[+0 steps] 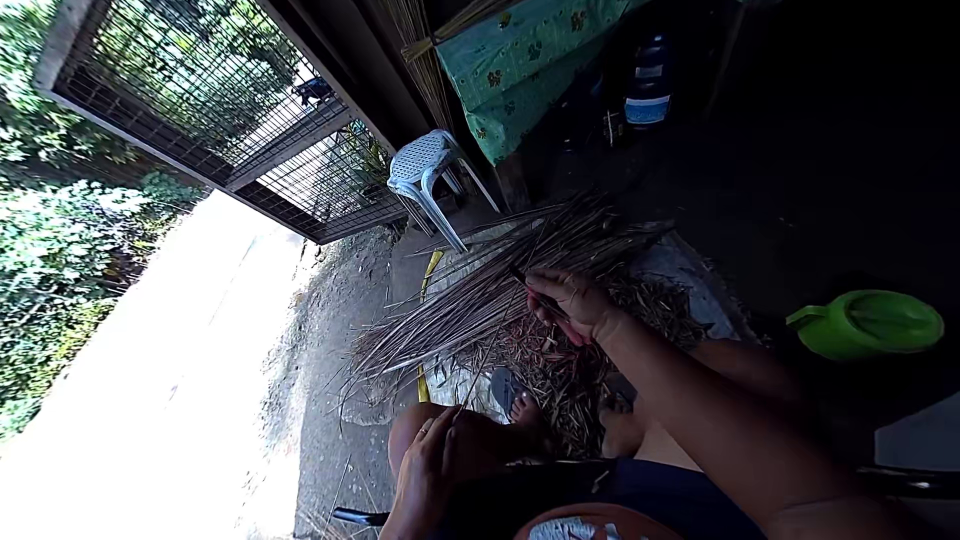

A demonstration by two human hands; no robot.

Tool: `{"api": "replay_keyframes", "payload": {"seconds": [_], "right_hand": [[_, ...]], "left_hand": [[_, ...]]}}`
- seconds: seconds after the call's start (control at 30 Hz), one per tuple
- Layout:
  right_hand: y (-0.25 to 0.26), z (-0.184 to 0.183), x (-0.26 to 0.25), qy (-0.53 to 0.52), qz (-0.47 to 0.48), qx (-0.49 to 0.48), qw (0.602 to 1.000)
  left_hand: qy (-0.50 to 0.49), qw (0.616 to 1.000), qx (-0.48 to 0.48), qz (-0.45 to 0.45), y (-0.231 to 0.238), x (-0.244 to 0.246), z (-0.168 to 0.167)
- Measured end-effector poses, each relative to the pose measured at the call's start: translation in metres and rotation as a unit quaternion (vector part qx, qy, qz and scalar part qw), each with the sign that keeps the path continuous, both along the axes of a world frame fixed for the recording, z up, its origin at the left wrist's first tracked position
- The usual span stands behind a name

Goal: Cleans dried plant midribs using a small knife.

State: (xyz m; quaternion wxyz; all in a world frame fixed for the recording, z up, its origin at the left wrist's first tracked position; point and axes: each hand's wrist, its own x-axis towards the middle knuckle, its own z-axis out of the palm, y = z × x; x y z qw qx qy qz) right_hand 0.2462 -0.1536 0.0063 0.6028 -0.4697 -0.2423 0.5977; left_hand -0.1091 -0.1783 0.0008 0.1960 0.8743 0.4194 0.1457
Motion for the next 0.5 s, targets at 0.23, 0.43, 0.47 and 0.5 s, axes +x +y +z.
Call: {"api": "replay_keyframes", "payload": {"seconds": [0.23, 0.43, 0.47, 0.5], "right_hand": [[0.008, -0.009, 0.009, 0.032, -0.162, 0.050, 0.985], [0.004, 0.001, 0.020, 0.050, -0.190, 0.040, 0.980], [0.002, 0.001, 0.012, 0.050, -0.145, 0.048, 0.987], [0.000, 0.001, 0.001, 0.048, -0.091, 0.052, 0.993]], "left_hand": [[-0.036, 0.995, -0.085, -0.045, 0.003, -0.010, 0.000], [-0.094, 0.992, -0.082, -0.032, 0.004, -0.004, -0.001], [-0.109, 0.989, -0.101, -0.022, 0.005, -0.002, 0.002], [-0.123, 0.983, -0.132, -0.015, 0.006, 0.002, 0.005]]}}
